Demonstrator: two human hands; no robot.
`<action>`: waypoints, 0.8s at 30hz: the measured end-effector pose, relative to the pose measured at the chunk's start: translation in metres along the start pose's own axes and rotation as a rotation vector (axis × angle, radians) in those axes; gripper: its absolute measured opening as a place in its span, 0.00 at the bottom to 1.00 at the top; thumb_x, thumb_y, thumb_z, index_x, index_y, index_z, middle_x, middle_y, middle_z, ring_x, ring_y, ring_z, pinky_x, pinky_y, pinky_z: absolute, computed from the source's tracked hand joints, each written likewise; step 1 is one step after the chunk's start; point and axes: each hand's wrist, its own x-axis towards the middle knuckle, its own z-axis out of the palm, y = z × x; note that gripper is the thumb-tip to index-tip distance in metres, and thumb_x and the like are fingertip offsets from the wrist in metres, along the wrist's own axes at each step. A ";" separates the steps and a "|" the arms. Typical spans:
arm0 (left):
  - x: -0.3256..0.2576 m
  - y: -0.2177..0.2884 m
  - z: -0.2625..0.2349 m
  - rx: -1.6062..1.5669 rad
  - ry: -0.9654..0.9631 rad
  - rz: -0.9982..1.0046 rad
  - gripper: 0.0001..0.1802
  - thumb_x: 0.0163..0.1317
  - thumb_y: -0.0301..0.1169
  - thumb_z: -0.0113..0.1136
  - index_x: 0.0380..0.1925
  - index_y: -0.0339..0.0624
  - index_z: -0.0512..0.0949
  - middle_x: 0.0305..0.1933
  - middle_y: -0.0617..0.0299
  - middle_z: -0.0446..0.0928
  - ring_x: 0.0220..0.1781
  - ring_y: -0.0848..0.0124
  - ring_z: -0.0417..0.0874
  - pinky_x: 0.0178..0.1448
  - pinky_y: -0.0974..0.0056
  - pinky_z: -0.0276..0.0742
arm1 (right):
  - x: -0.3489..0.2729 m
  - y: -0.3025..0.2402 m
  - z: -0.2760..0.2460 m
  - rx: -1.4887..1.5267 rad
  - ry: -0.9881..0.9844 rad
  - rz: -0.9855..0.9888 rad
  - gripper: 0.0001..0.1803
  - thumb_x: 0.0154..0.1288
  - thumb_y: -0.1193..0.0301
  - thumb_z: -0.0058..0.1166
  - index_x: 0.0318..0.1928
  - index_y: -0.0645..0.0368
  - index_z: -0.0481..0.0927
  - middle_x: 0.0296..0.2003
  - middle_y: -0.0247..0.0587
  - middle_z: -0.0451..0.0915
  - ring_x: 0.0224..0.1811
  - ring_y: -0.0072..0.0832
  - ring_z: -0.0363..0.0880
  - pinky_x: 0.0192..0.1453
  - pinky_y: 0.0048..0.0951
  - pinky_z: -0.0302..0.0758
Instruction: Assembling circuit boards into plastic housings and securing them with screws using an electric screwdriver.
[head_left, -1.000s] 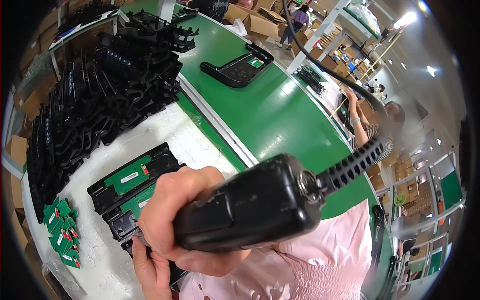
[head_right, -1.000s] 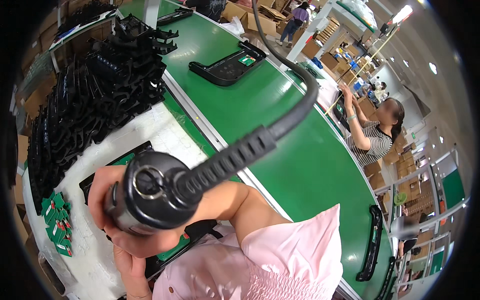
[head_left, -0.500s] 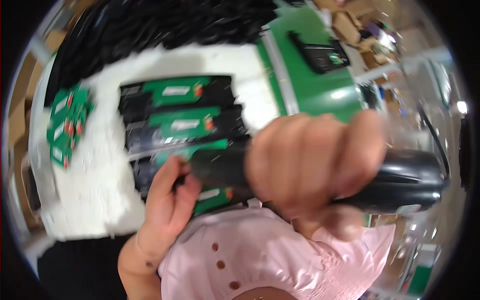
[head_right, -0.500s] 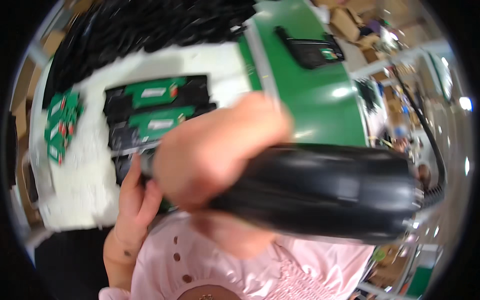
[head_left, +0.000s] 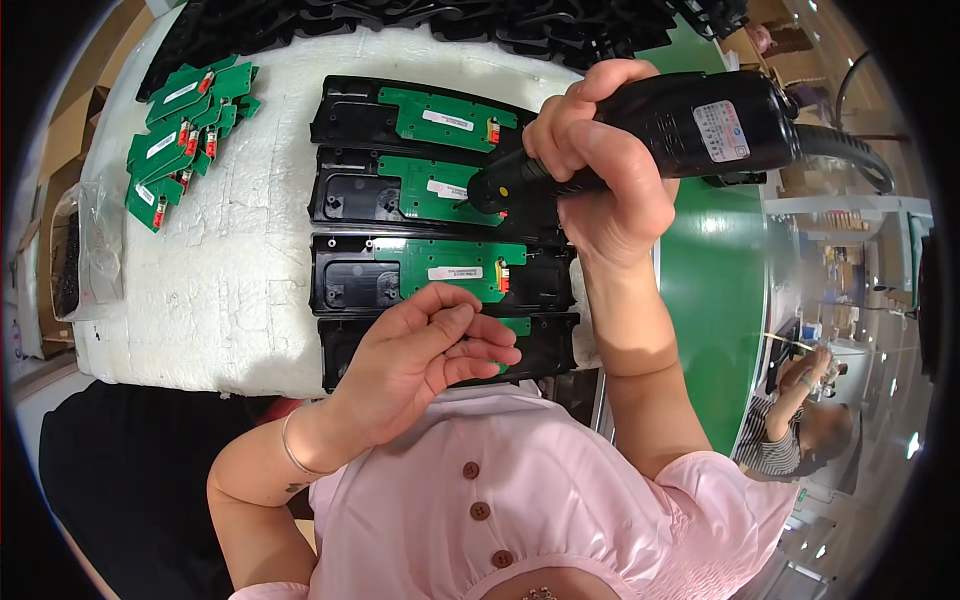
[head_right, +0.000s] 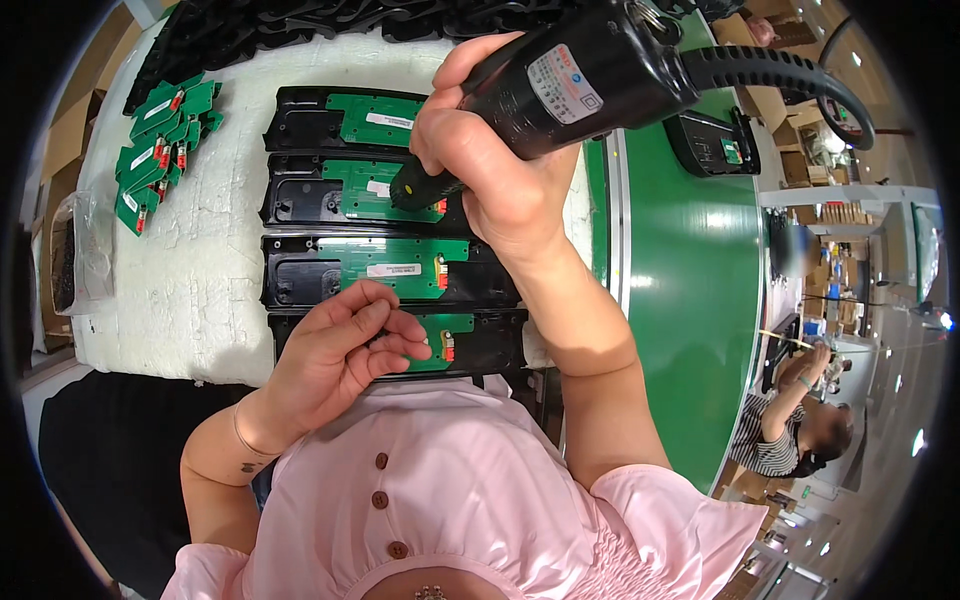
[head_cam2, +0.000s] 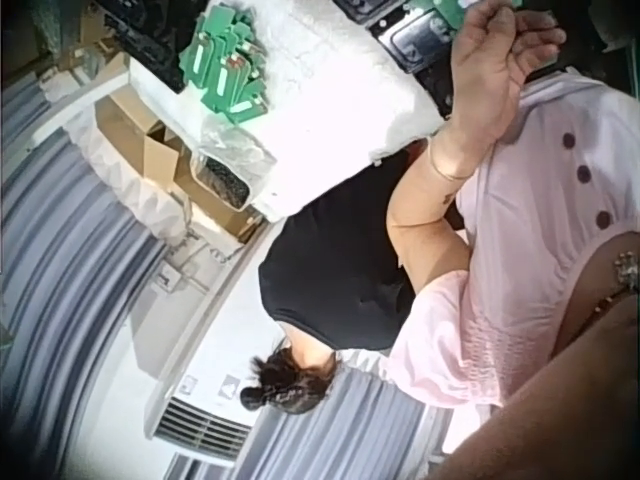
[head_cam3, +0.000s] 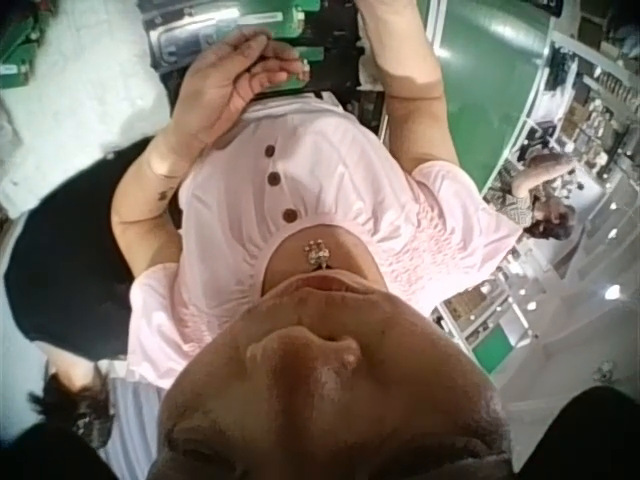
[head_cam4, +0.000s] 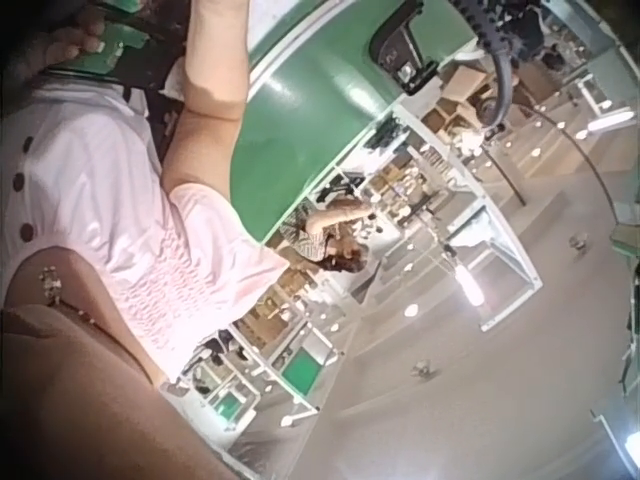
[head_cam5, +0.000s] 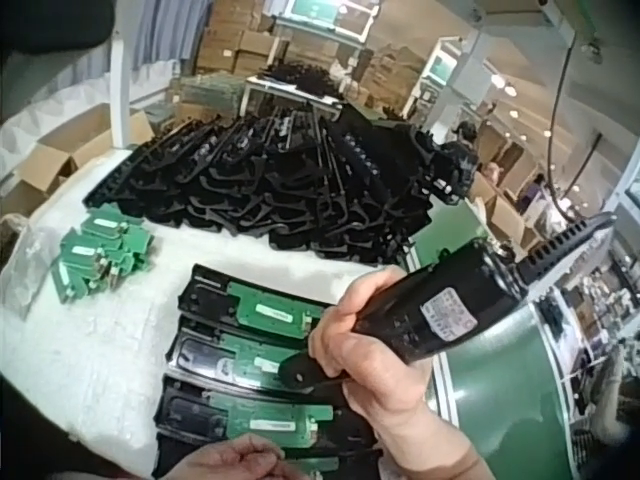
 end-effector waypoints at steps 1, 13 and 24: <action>0.000 0.001 -0.002 -0.002 0.000 0.002 0.09 0.66 0.28 0.42 0.41 0.35 0.69 0.38 0.52 0.76 0.41 0.64 0.80 0.42 0.70 0.79 | 0.000 0.000 0.001 0.000 -0.003 0.001 0.12 0.46 0.77 0.42 0.36 0.61 0.66 0.18 0.34 0.65 0.16 0.22 0.59 0.26 0.28 0.61; 0.001 0.015 -0.006 0.018 0.093 0.070 0.11 0.59 0.29 0.55 0.41 0.38 0.75 0.35 0.59 0.77 0.35 0.74 0.79 0.40 0.74 0.77 | 0.011 0.001 0.009 -0.221 -0.180 0.063 0.09 0.45 0.77 0.45 0.31 0.60 0.64 0.17 0.35 0.64 0.16 0.22 0.61 0.25 0.28 0.63; 0.014 0.017 -0.001 -0.174 0.069 0.127 0.09 0.61 0.30 0.53 0.38 0.38 0.74 0.37 0.62 0.77 0.37 0.76 0.78 0.41 0.76 0.77 | 0.003 -0.068 -0.010 0.236 -0.553 -0.124 0.15 0.44 0.81 0.46 0.35 0.52 0.63 0.15 0.20 0.67 0.20 0.15 0.68 0.28 0.16 0.61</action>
